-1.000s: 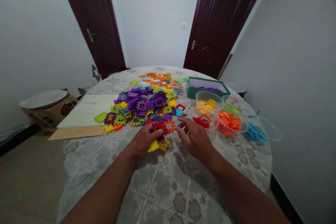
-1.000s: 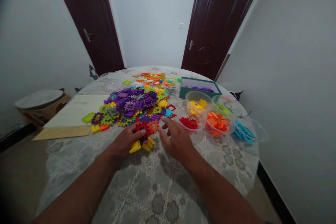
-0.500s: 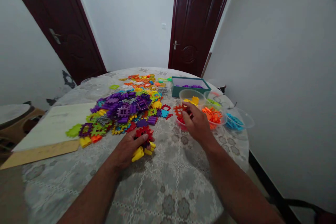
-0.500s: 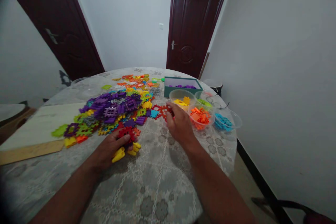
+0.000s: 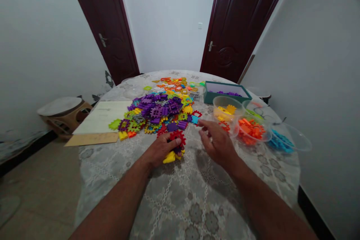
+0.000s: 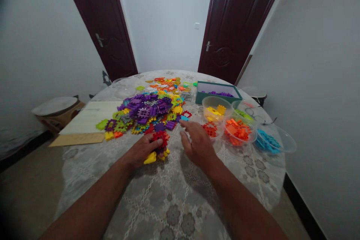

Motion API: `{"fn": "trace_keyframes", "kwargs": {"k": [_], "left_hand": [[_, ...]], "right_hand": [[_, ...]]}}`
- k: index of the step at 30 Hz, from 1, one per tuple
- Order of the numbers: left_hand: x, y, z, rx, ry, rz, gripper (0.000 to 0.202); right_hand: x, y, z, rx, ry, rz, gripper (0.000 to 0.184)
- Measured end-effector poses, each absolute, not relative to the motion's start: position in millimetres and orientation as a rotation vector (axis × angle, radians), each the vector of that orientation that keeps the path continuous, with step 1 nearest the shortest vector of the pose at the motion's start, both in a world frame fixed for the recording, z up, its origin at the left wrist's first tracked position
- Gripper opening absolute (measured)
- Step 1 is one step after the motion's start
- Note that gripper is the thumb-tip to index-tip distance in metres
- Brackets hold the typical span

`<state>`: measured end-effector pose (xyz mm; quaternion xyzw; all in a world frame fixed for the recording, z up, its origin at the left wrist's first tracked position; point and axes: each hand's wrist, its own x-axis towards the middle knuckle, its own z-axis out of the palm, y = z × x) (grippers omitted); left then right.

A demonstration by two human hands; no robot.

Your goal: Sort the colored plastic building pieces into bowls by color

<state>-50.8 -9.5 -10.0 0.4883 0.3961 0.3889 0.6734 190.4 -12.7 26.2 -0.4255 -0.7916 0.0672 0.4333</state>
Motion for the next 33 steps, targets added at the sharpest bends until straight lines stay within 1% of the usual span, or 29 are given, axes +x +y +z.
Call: {"fn": "trace_keyframes", "kwargs": {"k": [2, 4, 6, 9, 11, 17, 23, 26, 29, 33], "left_hand": [[-52.5, -11.3, -9.8, 1.140, 0.868, 0.830, 0.043], [-54.8, -12.7, -10.0, 1.177, 0.860, 0.770, 0.041], [-56.7, -13.2, -10.4, 1.195, 0.864, 0.715, 0.040], [-56.9, -12.5, -10.2, 1.184, 0.835, 0.697, 0.041], [-55.4, -11.6, -8.8, 1.167, 0.810, 0.715, 0.044], [-51.1, -9.9, -5.6, 1.063, 0.872, 0.915, 0.047], [-50.3, -10.1, -9.5, 0.987, 0.821, 0.993, 0.054], [-49.6, -10.3, -10.6, 0.970, 0.839, 1.010, 0.059], [-48.1, -10.6, -10.7, 0.956, 0.848, 1.033, 0.060], [-46.7, -12.6, -7.3, 0.947, 0.861, 1.021, 0.065]], "right_hand": [[174.7, -21.8, 20.7, -0.910, -2.111, 0.307, 0.047], [166.0, -26.6, 17.9, -0.786, -2.220, 0.409, 0.051], [163.4, -27.8, 19.2, -0.725, -2.270, 0.478, 0.046], [166.4, -26.1, 25.6, -0.731, -2.223, 0.518, 0.032], [172.2, -23.1, 30.3, -0.772, -2.134, 0.460, 0.028], [215.9, -3.1, 41.3, -1.207, -1.834, 0.145, 0.036], [256.7, 19.3, 36.6, -1.491, -1.738, 0.044, 0.040], [257.7, 21.9, 32.5, -1.484, -1.750, -0.079, 0.038], [240.6, 14.3, 32.0, -1.348, -1.760, -0.173, 0.032], [194.7, -11.1, 29.1, -1.043, -2.018, -0.011, 0.033]]}}
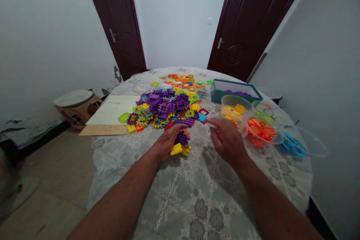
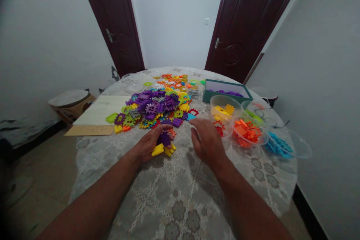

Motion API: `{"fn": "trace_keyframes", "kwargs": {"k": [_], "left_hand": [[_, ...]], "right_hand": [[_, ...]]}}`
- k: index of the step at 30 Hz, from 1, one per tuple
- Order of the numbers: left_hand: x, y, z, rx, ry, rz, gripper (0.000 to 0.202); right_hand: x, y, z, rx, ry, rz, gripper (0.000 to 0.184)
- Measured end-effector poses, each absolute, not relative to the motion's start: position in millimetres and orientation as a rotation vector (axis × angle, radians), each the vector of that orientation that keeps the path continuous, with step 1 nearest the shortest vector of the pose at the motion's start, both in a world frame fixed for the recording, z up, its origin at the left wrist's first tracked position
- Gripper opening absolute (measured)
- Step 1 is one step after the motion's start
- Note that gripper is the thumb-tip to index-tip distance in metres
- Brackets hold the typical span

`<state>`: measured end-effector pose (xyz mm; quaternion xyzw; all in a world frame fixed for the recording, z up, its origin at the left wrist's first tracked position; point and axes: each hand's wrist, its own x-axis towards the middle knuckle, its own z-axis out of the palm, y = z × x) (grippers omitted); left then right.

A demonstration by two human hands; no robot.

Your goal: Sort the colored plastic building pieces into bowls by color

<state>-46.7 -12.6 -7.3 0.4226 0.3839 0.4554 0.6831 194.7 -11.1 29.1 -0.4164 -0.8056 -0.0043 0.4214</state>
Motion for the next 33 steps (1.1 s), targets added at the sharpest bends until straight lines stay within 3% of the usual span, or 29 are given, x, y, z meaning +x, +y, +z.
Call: {"fn": "trace_keyframes", "kwargs": {"k": [6, 21, 26, 33], "left_hand": [[-52.4, -16.0, -2.7, 1.192, 0.939, 0.983, 0.069], [-55.0, -14.6, -13.0, 1.215, 0.825, 0.880, 0.069], [-51.0, -8.9, -17.7, 1.013, 0.820, 0.993, 0.068], [-53.5, -4.7, -18.0, 0.947, 0.880, 1.091, 0.061]], "right_hand": [[144.2, -31.9, 7.3, -0.923, -2.350, 0.236, 0.039], [146.3, -26.8, 10.3, -0.887, -1.985, 0.594, 0.019], [168.6, -20.3, 25.5, -1.083, -1.886, 0.626, 0.015], [209.3, 8.9, 66.0, -1.218, -2.215, 0.724, 0.020]]}}
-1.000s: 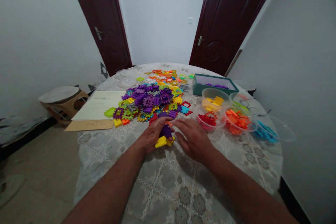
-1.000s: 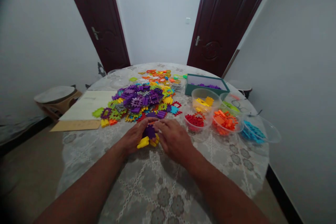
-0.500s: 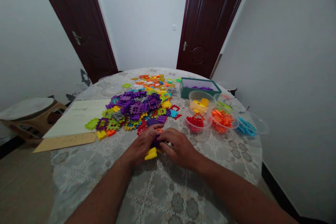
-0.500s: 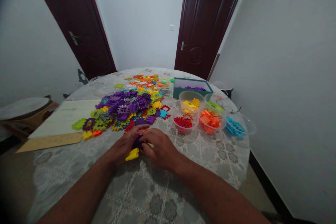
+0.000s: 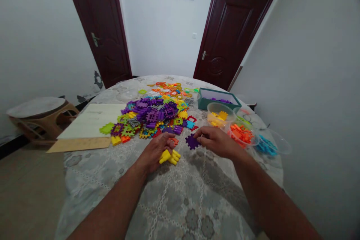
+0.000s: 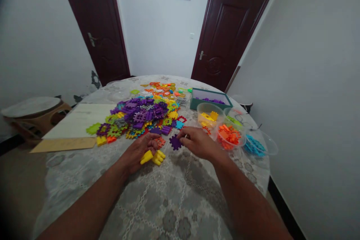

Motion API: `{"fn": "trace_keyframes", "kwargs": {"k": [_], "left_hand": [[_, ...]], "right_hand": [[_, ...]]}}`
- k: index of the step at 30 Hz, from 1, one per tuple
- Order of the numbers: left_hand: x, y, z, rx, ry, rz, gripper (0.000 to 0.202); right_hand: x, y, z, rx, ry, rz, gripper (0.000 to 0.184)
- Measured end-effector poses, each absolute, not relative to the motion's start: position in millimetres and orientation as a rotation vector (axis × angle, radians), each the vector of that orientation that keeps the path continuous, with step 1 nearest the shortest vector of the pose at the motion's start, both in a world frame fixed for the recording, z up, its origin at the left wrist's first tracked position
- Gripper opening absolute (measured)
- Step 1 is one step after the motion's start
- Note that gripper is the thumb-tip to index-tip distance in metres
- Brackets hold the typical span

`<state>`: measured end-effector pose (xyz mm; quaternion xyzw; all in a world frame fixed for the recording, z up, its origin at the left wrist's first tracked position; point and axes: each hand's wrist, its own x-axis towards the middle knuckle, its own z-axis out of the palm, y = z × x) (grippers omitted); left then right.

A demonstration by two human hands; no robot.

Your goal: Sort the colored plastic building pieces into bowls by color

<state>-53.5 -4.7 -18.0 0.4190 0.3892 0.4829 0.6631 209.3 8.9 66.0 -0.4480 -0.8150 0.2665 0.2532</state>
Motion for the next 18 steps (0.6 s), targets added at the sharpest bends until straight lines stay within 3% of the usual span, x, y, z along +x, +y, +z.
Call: {"fn": "trace_keyframes", "kwargs": {"k": [3, 10, 14, 18], "left_hand": [[-54.1, -3.8, -18.9, 0.924, 0.897, 1.115, 0.058], [-55.1, -1.3, -18.0, 0.944, 0.975, 1.156, 0.057], [-54.2, -0.7, -18.9, 0.989, 0.988, 1.189, 0.053], [-52.1, -1.0, -19.6, 0.977, 0.989, 1.196, 0.054]], "right_hand": [[228.8, 52.1, 79.5, -1.373, -1.991, 0.619, 0.023], [267.6, 137.1, 89.7, -1.441, -1.449, 0.308, 0.050], [240.1, 94.0, 73.8, -1.392, -1.622, 0.410, 0.035], [180.2, 13.1, 45.1, -1.075, -2.108, 0.569, 0.028]]}}
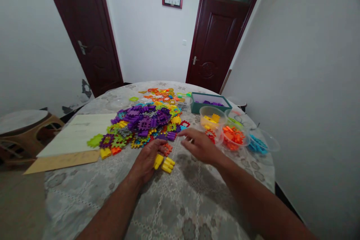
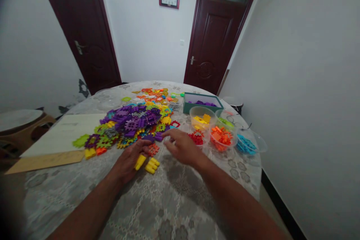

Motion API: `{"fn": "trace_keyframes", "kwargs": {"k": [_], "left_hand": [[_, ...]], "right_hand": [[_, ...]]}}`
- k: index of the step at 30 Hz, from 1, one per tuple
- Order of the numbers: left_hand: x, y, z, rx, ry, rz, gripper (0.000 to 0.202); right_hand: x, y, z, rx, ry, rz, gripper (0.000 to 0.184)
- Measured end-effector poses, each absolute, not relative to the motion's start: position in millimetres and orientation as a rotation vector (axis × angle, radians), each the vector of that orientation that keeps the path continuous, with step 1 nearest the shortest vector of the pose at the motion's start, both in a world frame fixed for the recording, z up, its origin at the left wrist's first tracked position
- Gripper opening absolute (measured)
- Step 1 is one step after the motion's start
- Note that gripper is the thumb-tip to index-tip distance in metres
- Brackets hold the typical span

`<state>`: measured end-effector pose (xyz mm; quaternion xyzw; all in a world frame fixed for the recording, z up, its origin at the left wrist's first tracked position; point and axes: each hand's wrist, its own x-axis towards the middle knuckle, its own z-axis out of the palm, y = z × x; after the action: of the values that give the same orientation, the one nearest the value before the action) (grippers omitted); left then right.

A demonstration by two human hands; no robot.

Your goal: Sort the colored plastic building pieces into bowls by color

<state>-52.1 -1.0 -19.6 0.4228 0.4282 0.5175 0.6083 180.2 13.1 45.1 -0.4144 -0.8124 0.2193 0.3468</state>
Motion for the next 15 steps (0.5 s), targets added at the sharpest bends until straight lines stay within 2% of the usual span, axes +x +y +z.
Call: {"fn": "trace_keyframes", "kwargs": {"k": [5, 9, 13, 15], "left_hand": [[-50.9, -5.1, -13.6, 1.064, 1.015, 1.182, 0.061], [-49.4, -9.2, -9.3, 1.111, 1.004, 1.164, 0.061], [-48.2, -11.2, -7.6, 1.128, 0.993, 1.154, 0.063], [-48.4, -10.8, -9.3, 1.120, 0.991, 1.186, 0.065]], "right_hand": [[129.8, -34.5, 10.4, -0.903, -2.280, 0.509, 0.049], [124.2, -36.7, 1.0, -0.986, -2.304, 0.406, 0.040], [122.8, -40.1, 1.8, -0.986, -2.309, 0.353, 0.054], [119.9, -41.1, 0.8, -0.983, -2.308, 0.319, 0.048]]}}
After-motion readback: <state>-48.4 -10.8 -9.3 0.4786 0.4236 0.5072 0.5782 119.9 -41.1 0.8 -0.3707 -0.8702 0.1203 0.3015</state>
